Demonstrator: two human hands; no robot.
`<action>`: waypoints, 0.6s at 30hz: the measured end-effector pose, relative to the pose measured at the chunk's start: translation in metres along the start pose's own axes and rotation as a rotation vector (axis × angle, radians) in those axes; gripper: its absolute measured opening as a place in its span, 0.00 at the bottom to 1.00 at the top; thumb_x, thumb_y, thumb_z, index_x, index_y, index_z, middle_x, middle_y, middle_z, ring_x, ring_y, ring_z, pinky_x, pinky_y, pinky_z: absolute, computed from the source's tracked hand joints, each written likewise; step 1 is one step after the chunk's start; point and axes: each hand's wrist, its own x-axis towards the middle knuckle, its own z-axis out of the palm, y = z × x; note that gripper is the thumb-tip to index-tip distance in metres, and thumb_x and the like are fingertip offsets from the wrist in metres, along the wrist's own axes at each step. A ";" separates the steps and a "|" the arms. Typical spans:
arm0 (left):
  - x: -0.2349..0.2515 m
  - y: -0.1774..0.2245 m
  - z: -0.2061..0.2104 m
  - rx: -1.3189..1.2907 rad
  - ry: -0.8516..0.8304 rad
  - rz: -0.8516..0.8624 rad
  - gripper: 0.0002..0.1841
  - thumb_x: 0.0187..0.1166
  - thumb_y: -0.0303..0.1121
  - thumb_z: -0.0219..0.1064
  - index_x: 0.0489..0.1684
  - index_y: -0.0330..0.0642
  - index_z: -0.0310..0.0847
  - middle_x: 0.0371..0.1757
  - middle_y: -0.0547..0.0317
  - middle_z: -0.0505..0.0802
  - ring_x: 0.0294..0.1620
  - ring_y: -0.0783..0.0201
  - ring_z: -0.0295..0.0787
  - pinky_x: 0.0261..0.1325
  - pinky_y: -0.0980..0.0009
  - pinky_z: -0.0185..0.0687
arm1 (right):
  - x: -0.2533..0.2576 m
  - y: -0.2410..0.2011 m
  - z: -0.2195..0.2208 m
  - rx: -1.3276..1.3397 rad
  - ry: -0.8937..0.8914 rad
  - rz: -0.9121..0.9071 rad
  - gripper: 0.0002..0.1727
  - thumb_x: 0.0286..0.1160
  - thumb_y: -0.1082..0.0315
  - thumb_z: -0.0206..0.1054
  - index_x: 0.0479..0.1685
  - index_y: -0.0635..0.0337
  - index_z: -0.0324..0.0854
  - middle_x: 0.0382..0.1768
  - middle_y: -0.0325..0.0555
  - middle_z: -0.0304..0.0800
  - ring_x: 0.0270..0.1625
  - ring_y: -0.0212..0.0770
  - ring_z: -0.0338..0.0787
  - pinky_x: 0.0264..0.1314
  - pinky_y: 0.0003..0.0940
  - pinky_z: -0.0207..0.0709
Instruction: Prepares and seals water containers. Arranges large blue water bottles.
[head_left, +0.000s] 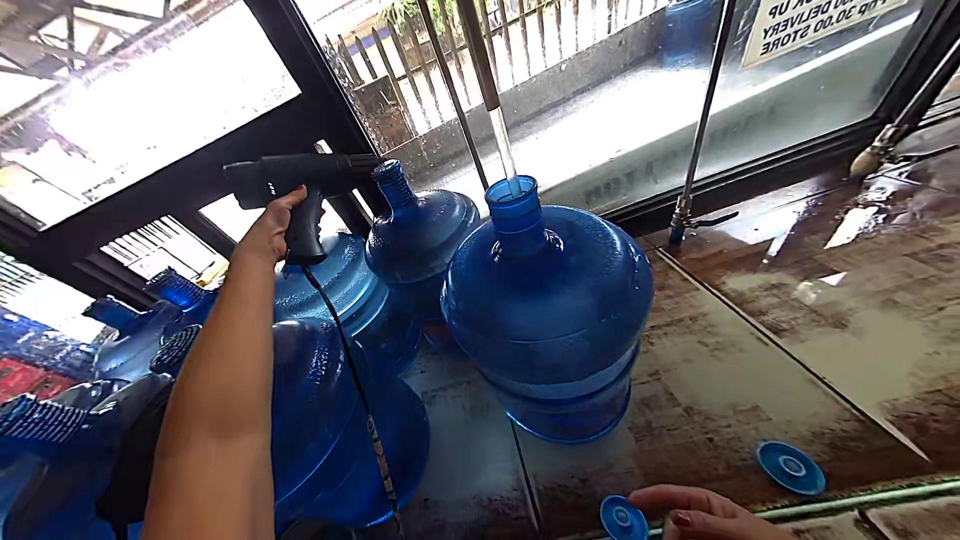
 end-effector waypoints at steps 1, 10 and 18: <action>-0.009 0.005 -0.004 0.028 0.016 0.000 0.17 0.88 0.53 0.54 0.58 0.54 0.77 0.37 0.65 0.88 0.29 0.71 0.85 0.31 0.74 0.82 | 0.003 -0.004 0.001 -0.011 -0.017 0.005 0.20 0.83 0.53 0.66 0.69 0.47 0.87 0.48 0.44 0.98 0.51 0.41 0.97 0.62 0.36 0.89; -0.126 0.020 -0.041 0.231 0.258 0.124 0.29 0.81 0.56 0.66 0.71 0.45 0.75 0.55 0.60 0.89 0.49 0.70 0.87 0.55 0.63 0.85 | 0.077 -0.063 0.059 -0.436 -0.147 0.043 0.23 0.83 0.51 0.63 0.68 0.54 0.84 0.43 0.39 0.98 0.49 0.35 0.97 0.60 0.34 0.88; -0.250 -0.032 -0.063 -0.417 0.167 0.270 0.19 0.95 0.48 0.42 0.56 0.49 0.77 0.36 0.65 0.92 0.33 0.68 0.91 0.36 0.71 0.91 | 0.203 -0.103 0.193 -0.527 -0.141 -0.441 0.23 0.87 0.59 0.56 0.73 0.64 0.75 0.57 0.43 0.93 0.62 0.37 0.91 0.74 0.39 0.81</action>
